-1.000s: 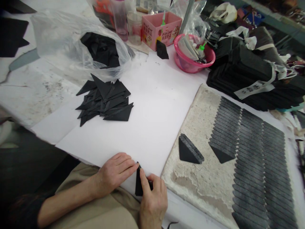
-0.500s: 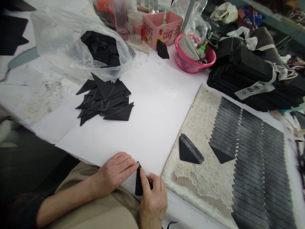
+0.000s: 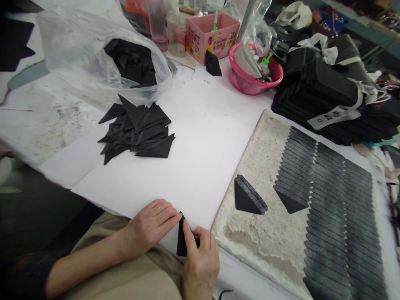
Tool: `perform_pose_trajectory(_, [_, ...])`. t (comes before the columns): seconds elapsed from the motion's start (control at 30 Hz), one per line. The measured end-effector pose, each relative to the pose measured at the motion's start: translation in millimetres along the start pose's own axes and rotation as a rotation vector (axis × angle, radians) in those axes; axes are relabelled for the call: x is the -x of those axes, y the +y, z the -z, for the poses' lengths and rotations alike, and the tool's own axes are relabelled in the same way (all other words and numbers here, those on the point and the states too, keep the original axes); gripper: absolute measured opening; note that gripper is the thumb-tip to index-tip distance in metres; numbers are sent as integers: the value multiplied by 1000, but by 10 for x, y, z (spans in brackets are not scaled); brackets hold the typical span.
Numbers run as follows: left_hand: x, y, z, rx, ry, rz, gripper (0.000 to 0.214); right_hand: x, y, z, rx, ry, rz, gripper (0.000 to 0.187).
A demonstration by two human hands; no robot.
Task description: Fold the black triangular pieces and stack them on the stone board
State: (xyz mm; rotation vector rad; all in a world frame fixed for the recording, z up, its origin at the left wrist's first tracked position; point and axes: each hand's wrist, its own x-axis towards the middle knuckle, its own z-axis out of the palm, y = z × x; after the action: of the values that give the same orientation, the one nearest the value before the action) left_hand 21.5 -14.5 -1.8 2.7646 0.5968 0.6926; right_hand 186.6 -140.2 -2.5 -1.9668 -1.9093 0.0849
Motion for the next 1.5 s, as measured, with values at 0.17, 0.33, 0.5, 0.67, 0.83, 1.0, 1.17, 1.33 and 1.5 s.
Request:
perform_pose_trajectory(0.17, [-6, 12, 7, -18, -16, -3, 12, -22, 0, 12, -22, 4, 2, 38])
perform_pose_trajectory(0.33, [-10, -11, 31, -77, -38, -29, 13, -67, -42, 7, -57, 45, -27, 35])
perform_pose_trajectory(0.5, [-1, -177, 107, -143, -37, -98, 15, -168, -149, -90, -41, 50, -51, 34])
perform_pose_trajectory(0.67, [-46, -288, 162, -110, -105, -273, 18, -228, -194, -135, -3, 35, -58, 34])
perform_pose_trajectory(0.83, [-51, -271, 168, -125, -121, -241, 22, -226, -192, -109, -7, 17, -54, 34])
perform_pose_trajectory(1.0, [-4, -257, 172, -144, -135, -231, 27, -233, -185, -101, -8, 16, -53, 34])
perform_pose_trajectory(1.17, [-2, -218, 194, -169, -146, -212, 27, -165, -92, -41, -102, 91, 2, 27])
perform_pose_trajectory(1.33, [4, -192, 207, -187, -158, -202, 28, -98, -37, -5, -106, 133, 12, 24])
perform_pose_trajectory(1.5, [39, -178, 220, -203, -193, -196, 33, -92, -53, -25, -120, 132, -1, 26])
